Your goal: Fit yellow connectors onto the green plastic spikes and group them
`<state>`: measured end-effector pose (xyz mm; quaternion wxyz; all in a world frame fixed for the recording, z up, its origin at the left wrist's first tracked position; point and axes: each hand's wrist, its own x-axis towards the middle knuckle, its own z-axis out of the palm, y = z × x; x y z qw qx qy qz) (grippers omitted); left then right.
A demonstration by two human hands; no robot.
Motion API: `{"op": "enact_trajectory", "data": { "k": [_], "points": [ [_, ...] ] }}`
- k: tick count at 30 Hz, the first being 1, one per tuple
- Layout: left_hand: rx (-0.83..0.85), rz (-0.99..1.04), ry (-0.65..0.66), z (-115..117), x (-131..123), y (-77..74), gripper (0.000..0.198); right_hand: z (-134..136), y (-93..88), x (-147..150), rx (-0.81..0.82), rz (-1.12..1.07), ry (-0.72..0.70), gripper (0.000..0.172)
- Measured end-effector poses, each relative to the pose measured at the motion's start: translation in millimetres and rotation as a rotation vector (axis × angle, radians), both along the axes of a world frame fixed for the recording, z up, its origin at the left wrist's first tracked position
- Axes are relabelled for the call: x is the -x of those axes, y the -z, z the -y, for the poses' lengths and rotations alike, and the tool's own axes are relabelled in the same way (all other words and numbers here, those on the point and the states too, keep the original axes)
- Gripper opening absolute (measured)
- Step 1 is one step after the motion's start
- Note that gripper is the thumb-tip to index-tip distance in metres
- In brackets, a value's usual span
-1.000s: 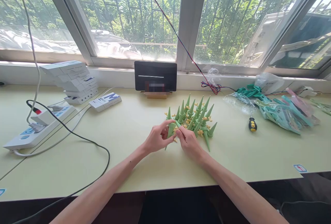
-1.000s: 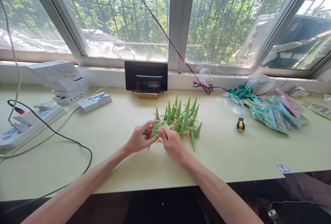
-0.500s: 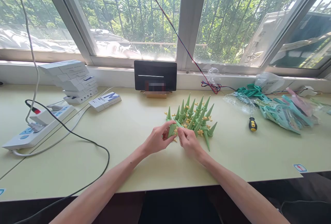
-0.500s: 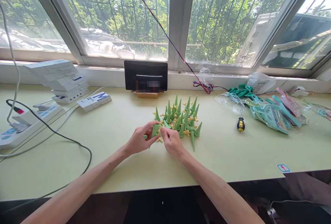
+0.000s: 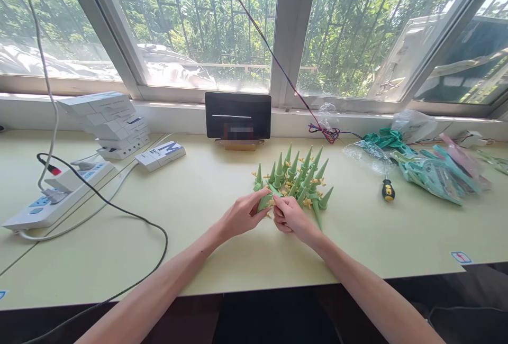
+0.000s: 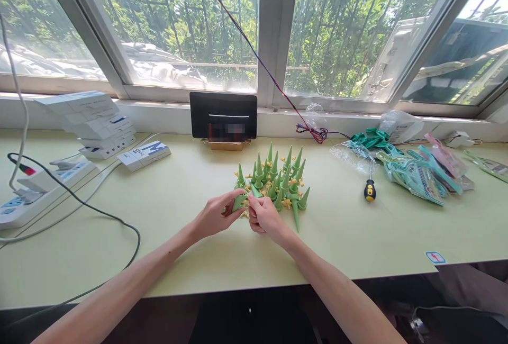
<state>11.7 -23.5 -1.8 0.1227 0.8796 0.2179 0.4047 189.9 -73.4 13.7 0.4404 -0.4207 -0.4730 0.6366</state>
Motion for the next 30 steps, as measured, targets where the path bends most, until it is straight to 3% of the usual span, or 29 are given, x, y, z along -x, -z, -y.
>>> {"op": "enact_trajectory", "data": {
  "k": [9, 11, 16, 20, 25, 30],
  "points": [
    [0.015, 0.008, -0.008, 1.9, -1.6, -0.8, 0.034, -0.3, 0.6, -1.8, 0.068, -0.014, -0.027, 0.058],
    [0.088, 0.024, -0.011, 2.8, -2.5, -2.7, 0.035, -0.6, 4.4, 1.0, -0.019, 0.036, 0.017, 0.058],
    [0.345, 0.099, -0.004, 3.0, -3.7, -9.7, 0.041, -0.8, 15.8, 5.6, -0.429, 0.352, 0.216, 0.049],
    [0.442, 0.118, 0.019, 2.9, -3.5, -13.3, 0.042, -2.2, 19.9, 2.4, -0.634, 0.537, 0.249, 0.038],
    [0.456, 0.119, 0.042, 4.6, -4.1, -12.9, 0.041, -5.1, 23.6, -2.0, -0.724, 0.601, 0.248, 0.036],
    [0.403, 0.110, 0.033, 3.9, -3.9, -9.8, 0.041, -5.1, 24.3, -0.7, -0.700, 0.587, 0.268, 0.037]
  ]
}}
